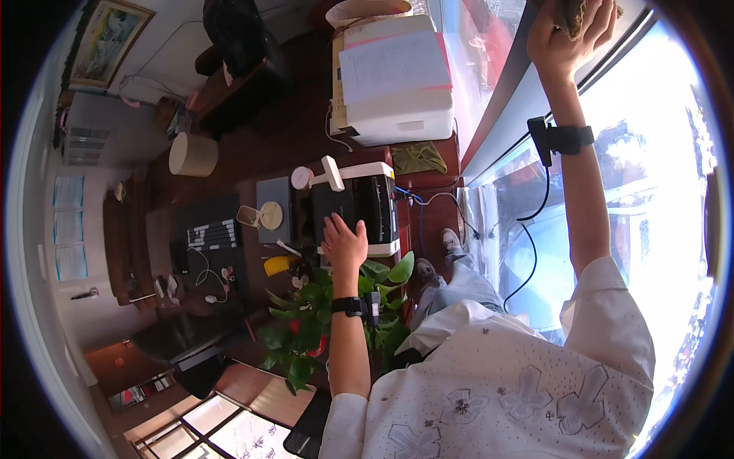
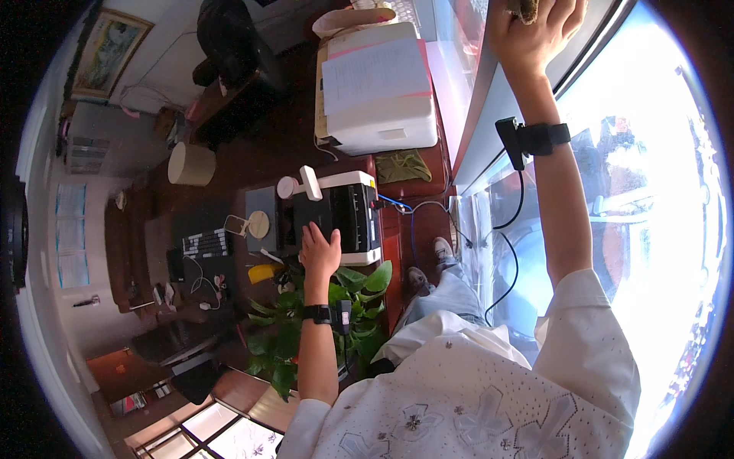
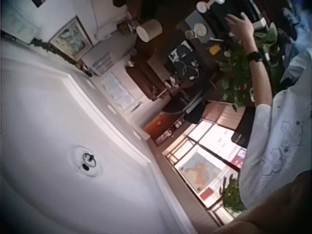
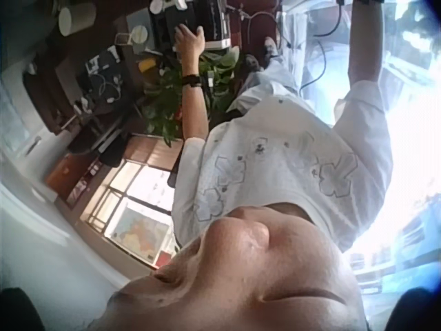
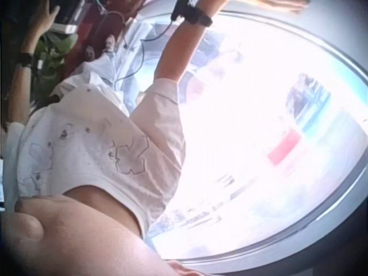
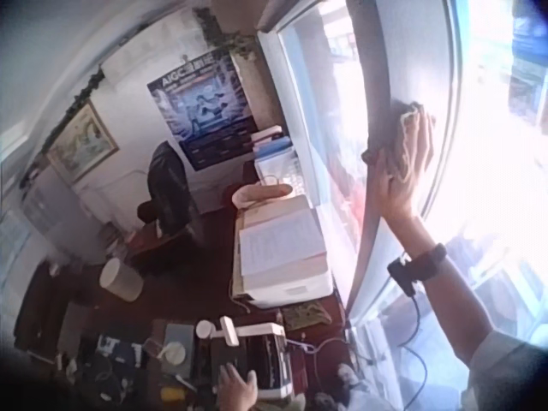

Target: The person wipes a glass window and its black frame using a cloth. They move the cloth in circular and sweeping motions across the glass surface and along the edges of the frame.

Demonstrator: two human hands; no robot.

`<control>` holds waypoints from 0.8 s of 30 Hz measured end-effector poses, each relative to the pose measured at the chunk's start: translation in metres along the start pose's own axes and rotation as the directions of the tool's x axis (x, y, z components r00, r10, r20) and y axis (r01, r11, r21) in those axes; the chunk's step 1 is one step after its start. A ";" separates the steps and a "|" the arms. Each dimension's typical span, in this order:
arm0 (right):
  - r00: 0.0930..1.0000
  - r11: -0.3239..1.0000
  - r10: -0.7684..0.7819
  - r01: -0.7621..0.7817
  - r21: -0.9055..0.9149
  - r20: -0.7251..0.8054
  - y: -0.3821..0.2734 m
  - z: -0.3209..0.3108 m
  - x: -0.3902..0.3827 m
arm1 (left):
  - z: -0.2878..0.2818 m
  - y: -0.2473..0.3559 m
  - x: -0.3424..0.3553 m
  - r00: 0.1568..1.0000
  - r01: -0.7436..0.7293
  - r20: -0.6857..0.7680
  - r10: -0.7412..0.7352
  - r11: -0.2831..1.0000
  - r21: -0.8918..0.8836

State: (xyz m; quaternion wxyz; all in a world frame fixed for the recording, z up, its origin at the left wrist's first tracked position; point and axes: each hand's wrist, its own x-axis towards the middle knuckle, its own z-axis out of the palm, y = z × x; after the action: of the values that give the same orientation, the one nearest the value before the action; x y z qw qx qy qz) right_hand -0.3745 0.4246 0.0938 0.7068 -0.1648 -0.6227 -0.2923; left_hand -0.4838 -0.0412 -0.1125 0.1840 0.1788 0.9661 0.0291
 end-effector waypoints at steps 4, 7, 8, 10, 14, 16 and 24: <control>0.998 0.998 -0.068 0.068 -0.008 -0.018 0.021 0.001 -0.008 | 0.029 -0.011 -0.008 0.996 -0.088 -0.013 0.091 0.988 0.124; 0.994 0.995 0.104 -0.104 -0.014 0.027 0.007 -0.002 -0.015 | 0.034 -0.010 -0.007 0.994 -0.093 -0.047 0.099 0.990 0.110; 0.986 0.985 0.167 -0.166 0.042 -0.022 0.002 0.003 -0.018 | 0.033 -0.010 -0.007 0.993 -0.107 -0.045 0.113 0.987 0.116; 0.975 0.979 0.205 -0.204 -0.019 0.088 -0.016 -0.014 -0.013 | 0.031 -0.011 -0.006 0.992 -0.117 -0.039 0.122 0.987 0.111; 0.962 0.965 0.261 -0.259 -0.036 0.077 -0.017 -0.014 -0.056 | 0.020 -0.009 -0.006 0.993 -0.115 -0.001 0.115 0.990 0.088; 0.926 0.942 0.336 -0.333 -0.051 0.169 -0.022 -0.027 -0.080 | -0.002 0.002 -0.001 0.991 -0.083 0.109 0.074 0.993 0.079; 0.874 0.916 0.396 -0.397 -0.060 0.282 -0.037 -0.046 -0.125 | -0.042 0.027 0.079 0.949 -0.090 -0.315 0.010 0.966 -0.241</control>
State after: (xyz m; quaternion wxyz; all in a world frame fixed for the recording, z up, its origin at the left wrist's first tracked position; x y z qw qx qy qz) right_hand -0.3680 0.3948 -0.0410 0.6532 -0.3296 -0.6721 -0.1141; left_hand -0.5586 0.0128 -0.0978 0.0497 0.1716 0.9665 0.1843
